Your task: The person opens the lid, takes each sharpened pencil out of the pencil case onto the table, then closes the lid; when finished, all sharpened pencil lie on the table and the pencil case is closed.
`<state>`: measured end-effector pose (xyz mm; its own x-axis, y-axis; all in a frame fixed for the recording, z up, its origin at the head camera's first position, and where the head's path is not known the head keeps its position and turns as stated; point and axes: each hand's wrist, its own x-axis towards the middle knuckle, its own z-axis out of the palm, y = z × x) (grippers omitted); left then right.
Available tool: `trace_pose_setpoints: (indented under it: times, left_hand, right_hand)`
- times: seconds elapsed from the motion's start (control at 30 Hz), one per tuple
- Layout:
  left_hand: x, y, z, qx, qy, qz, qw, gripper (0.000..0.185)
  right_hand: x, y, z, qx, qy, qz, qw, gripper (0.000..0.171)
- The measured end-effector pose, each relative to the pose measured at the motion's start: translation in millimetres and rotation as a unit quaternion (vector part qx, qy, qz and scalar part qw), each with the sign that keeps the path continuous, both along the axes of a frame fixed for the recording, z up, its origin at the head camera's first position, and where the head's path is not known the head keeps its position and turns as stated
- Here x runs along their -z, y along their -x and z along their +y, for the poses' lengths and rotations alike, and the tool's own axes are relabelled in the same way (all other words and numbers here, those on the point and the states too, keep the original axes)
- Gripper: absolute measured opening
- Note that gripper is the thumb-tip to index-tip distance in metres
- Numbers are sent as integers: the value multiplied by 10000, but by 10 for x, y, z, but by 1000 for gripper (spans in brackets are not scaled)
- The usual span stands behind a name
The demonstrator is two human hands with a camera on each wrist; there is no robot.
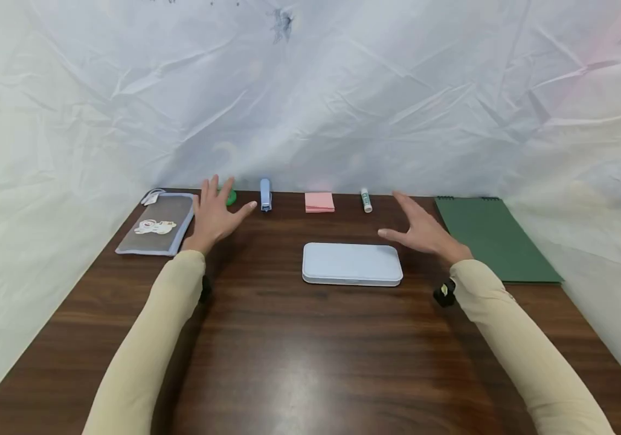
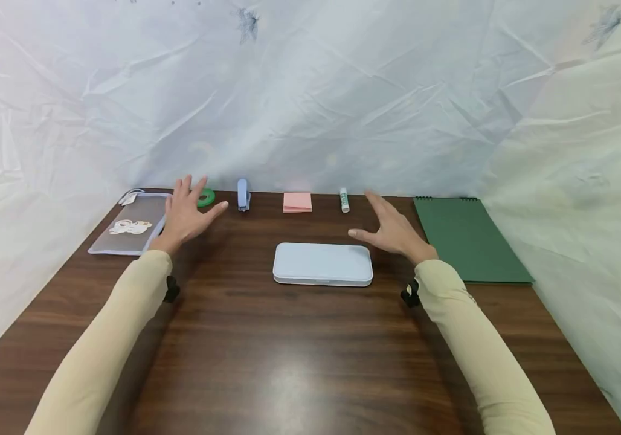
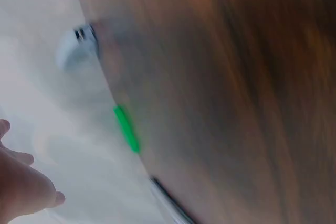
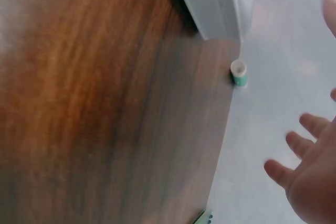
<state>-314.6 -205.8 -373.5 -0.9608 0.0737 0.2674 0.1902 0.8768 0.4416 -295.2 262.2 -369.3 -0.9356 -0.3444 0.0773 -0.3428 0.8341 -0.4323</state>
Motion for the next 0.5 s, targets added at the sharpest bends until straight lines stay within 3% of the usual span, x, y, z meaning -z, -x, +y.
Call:
trace_pose_setpoints:
  times: [0.13,0.27,0.37,0.5]
  left_hand:
    - [-48,-102,225,460,-3,-55,9989,87]
    - [-42,-206,532,1219,78,-376,9918,81]
    - [-4,-312,757,1874,98,-767,9792,79]
    - [25,-434,1023,2664,153,-1258,9555,80]
  right_hand:
    - [-1,-100,-20,-359,91,-211,9991,101]
    - [20,-209,16,-638,104,-375,9972,97]
    - [55,-299,27,-923,75,-511,9944,95]
    - [101,-382,-1,-1265,25,-646,9899,96]
